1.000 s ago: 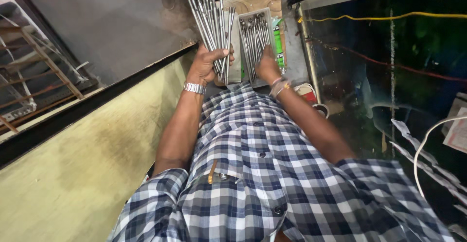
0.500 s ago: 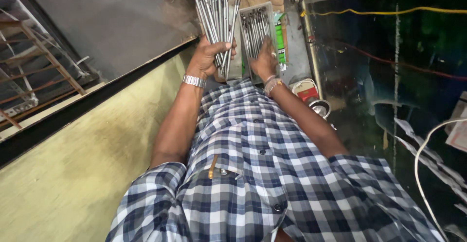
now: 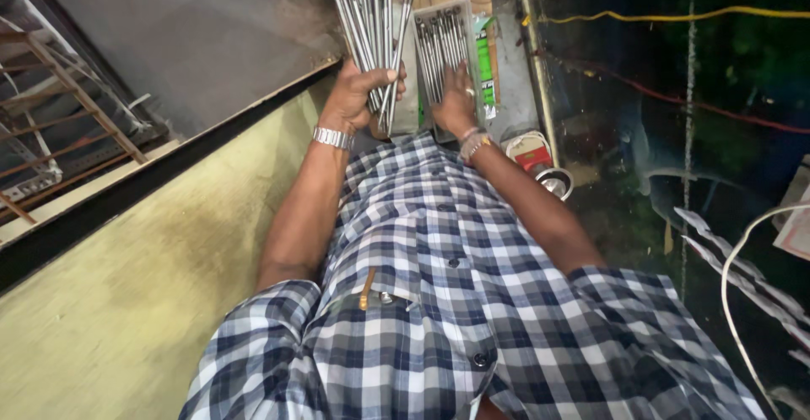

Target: The person gathers loose metal rods from a plastic tray, bundles them, and places them into a green packaging sleeve. They then close the sleeve and set it aside on a shelf.

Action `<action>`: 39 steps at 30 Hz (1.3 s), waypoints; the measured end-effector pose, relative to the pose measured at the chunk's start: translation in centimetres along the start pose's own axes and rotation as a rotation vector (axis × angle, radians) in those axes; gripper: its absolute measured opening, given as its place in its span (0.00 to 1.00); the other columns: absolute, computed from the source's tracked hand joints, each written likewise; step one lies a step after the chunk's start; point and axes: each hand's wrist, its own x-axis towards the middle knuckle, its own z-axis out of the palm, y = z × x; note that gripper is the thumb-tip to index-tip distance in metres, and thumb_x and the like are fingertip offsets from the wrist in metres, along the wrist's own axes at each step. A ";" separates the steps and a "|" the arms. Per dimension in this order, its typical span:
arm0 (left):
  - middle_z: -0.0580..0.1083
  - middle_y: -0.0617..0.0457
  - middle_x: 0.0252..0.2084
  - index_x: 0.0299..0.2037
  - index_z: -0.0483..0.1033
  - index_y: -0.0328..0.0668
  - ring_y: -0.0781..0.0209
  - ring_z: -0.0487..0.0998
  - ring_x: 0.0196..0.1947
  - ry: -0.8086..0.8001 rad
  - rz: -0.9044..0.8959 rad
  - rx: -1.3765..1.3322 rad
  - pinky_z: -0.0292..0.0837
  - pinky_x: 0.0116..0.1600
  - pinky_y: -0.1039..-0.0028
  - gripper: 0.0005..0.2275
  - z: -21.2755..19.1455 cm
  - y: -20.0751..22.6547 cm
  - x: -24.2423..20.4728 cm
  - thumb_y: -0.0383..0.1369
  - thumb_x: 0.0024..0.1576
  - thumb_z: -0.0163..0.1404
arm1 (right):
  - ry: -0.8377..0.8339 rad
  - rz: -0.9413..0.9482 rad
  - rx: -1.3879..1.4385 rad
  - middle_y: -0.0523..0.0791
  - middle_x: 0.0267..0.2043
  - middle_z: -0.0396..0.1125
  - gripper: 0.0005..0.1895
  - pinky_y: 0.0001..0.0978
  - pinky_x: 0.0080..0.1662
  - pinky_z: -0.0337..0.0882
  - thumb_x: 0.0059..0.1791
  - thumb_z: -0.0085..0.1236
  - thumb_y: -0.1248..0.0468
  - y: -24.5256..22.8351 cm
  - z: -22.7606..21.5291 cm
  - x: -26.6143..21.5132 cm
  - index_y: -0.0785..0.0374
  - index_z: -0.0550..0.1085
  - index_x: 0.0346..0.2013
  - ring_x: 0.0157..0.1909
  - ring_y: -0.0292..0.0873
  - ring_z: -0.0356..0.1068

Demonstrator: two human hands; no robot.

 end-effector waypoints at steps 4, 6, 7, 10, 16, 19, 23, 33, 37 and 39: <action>0.78 0.44 0.37 0.51 0.73 0.34 0.56 0.82 0.31 -0.035 0.022 -0.021 0.82 0.37 0.68 0.19 0.1 0.6 0.7 0.25 0.49 0.60 | 0.022 -0.248 0.059 0.62 0.78 0.39 0.50 0.48 0.73 0.49 0.41 0.63 0.68 -1.2 -0.9 0.1 0.66 0.51 0.74 0.77 0.62 0.44; 0.78 0.44 0.37 0.51 0.73 0.34 0.56 0.82 0.32 -0.035 0.009 -0.029 0.82 0.38 0.68 0.18 0.0 0.2 0.5 0.25 0.49 0.60 | -0.067 -0.228 0.164 0.57 0.81 0.43 0.47 0.44 0.74 0.52 0.42 0.59 0.70 -0.7 -1.4 -1.2 0.63 0.52 0.75 0.78 0.60 0.47; 0.78 0.43 0.38 0.50 0.74 0.31 0.55 0.82 0.32 -0.042 0.008 -0.028 0.82 0.38 0.68 0.17 0.0 0.0 0.5 0.25 0.50 0.60 | -0.074 -0.280 0.149 0.58 0.81 0.42 0.47 0.45 0.75 0.50 0.42 0.59 0.71 -0.6 -1.8 -1.5 0.63 0.52 0.75 0.79 0.60 0.46; 0.78 0.43 0.38 0.50 0.74 0.30 0.55 0.82 0.33 -0.057 0.022 -0.019 0.83 0.39 0.67 0.17 0.2 0.3 0.7 0.25 0.51 0.60 | -0.088 -0.449 0.145 0.60 0.80 0.41 0.47 0.46 0.75 0.48 0.43 0.57 0.73 -1.1 -2.8 -1.9 0.66 0.50 0.76 0.79 0.61 0.44; 0.78 0.44 0.39 0.51 0.73 0.30 0.56 0.81 0.34 -0.097 0.047 -0.032 0.82 0.41 0.67 0.17 0.6 -0.1 0.8 0.25 0.51 0.61 | -0.160 -0.494 0.336 0.61 0.77 0.45 0.40 0.45 0.73 0.55 0.46 0.49 0.77 -2.8 -4.3 -5.4 0.70 0.51 0.74 0.77 0.60 0.50; 0.78 0.44 0.38 0.51 0.72 0.32 0.55 0.82 0.33 -0.081 0.046 -0.031 0.82 0.40 0.67 0.18 0.5 -0.2 1.0 0.25 0.50 0.60 | -0.236 -0.334 0.264 0.56 0.67 0.63 0.31 0.42 0.67 0.63 0.46 0.48 0.79 -0.4 -8.2 -6.9 0.65 0.69 0.64 0.68 0.53 0.63; 0.78 0.43 0.38 0.50 0.73 0.31 0.54 0.82 0.32 -0.046 0.038 -0.030 0.83 0.40 0.66 0.18 0.3 0.0 0.9 0.24 0.50 0.60 | -0.080 -0.178 0.490 0.50 0.50 0.76 0.24 0.33 0.55 0.76 0.47 0.47 0.83 4.9 -13.9 -6.7 0.69 0.74 0.55 0.51 0.43 0.77; 0.78 0.43 0.39 0.52 0.72 0.31 0.55 0.82 0.33 -0.074 0.073 -0.032 0.83 0.40 0.67 0.19 0.3 0.1 0.5 0.24 0.51 0.61 | 0.135 -0.285 0.462 0.51 0.49 0.76 0.20 0.33 0.49 0.80 0.49 0.50 0.81 2.5 -19.6 -1.3 0.70 0.75 0.54 0.50 0.44 0.78; 0.78 0.43 0.39 0.53 0.72 0.31 0.55 0.82 0.33 -0.075 0.080 -0.046 0.83 0.41 0.66 0.20 0.1 0.0 0.4 0.24 0.51 0.61 | 0.004 -0.183 0.233 0.50 0.44 0.77 0.12 0.31 0.43 0.80 0.52 0.57 0.74 -1.5 -18.9 0.9 0.67 0.79 0.50 0.42 0.42 0.80; 0.78 0.42 0.39 0.53 0.71 0.30 0.54 0.82 0.34 -0.079 0.072 -0.050 0.83 0.41 0.66 0.20 0.0 -0.1 0.4 0.24 0.51 0.61 | -0.136 -0.018 0.300 0.49 0.44 0.77 0.12 0.32 0.42 0.80 0.52 0.55 0.70 -2.1 -16.5 1.3 0.65 0.79 0.49 0.40 0.44 0.80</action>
